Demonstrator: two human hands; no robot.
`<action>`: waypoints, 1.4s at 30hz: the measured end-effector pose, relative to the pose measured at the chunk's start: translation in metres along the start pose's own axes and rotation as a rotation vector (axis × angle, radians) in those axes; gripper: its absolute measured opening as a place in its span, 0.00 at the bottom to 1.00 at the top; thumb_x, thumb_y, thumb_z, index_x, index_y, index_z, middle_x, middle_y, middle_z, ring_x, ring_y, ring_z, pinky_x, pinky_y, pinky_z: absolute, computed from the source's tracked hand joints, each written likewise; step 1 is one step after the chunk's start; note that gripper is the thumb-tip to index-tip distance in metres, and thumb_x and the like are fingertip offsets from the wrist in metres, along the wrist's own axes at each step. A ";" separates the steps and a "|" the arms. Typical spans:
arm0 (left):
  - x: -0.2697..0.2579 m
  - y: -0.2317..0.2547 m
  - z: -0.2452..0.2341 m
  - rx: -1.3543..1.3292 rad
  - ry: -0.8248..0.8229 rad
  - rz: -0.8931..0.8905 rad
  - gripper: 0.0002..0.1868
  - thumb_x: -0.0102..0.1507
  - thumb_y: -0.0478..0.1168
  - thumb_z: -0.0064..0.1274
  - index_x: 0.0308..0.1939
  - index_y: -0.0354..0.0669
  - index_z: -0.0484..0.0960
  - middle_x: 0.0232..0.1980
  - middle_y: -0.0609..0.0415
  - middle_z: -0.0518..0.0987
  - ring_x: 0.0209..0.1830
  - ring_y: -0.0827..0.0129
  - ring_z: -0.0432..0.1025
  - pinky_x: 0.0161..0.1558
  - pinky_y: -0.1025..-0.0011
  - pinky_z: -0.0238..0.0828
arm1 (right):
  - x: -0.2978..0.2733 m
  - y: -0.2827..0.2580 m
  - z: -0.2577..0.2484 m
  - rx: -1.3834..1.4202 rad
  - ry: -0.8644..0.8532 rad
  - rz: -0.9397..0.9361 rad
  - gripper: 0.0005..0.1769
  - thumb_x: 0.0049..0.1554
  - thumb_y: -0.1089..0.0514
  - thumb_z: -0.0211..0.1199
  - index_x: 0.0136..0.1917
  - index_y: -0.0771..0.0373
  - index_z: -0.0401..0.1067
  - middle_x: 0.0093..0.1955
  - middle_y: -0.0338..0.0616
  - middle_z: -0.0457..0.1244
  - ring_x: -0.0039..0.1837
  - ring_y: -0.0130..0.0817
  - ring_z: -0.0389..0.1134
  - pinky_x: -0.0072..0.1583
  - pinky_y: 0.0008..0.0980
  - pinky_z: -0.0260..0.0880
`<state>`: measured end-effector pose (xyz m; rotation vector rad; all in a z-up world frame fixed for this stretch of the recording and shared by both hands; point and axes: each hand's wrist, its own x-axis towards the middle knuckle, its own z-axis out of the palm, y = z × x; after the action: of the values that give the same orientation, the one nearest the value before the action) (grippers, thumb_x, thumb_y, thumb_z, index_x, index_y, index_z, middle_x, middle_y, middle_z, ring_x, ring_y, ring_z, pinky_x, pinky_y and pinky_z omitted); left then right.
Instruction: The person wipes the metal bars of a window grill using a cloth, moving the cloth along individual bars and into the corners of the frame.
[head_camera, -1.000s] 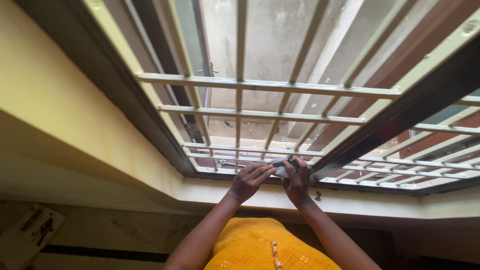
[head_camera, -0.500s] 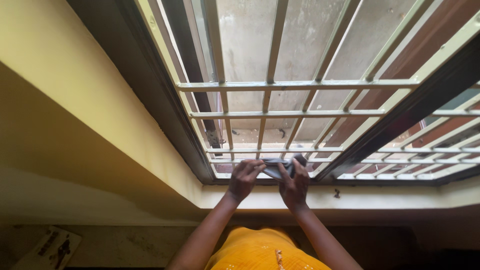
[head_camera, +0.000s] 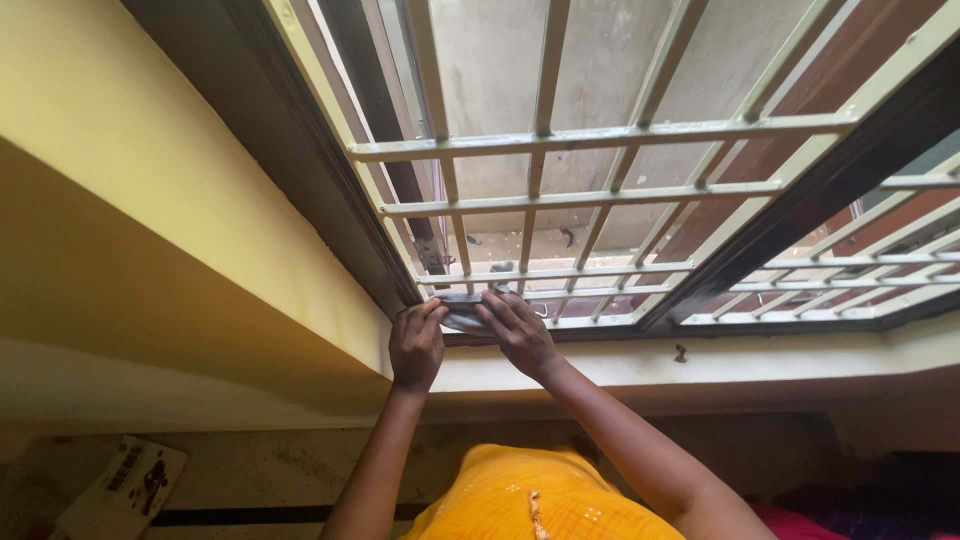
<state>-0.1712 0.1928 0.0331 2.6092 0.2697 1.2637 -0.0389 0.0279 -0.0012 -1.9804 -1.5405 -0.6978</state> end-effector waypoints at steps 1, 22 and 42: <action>0.004 0.002 0.001 0.007 0.006 -0.001 0.14 0.57 0.25 0.56 0.45 0.41 0.85 0.51 0.54 0.82 0.52 0.59 0.75 0.57 0.63 0.73 | 0.005 0.001 -0.006 0.003 0.004 -0.008 0.29 0.51 0.71 0.60 0.66 0.63 0.71 0.69 0.50 0.62 0.71 0.46 0.65 0.71 0.45 0.66; 0.031 0.181 0.160 -0.189 -0.020 0.208 0.10 0.61 0.31 0.59 0.46 0.43 0.84 0.49 0.55 0.82 0.55 0.61 0.76 0.57 0.65 0.75 | -0.147 0.156 -0.125 -0.053 0.080 0.210 0.29 0.45 0.74 0.60 0.61 0.64 0.77 0.66 0.47 0.66 0.68 0.50 0.66 0.70 0.46 0.66; -0.035 0.187 0.206 -0.935 -0.198 -0.921 0.13 0.67 0.40 0.49 0.53 0.36 0.76 0.48 0.45 0.86 0.50 0.66 0.82 0.52 0.64 0.80 | -0.168 0.120 -0.063 1.076 0.440 1.114 0.28 0.60 0.70 0.52 0.74 0.68 0.66 0.64 0.44 0.66 0.55 0.25 0.63 0.56 0.24 0.61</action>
<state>-0.0182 -0.0205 -0.0637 1.4694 0.5756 0.5602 0.0366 -0.1575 -0.0816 -1.3274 -0.2202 0.1807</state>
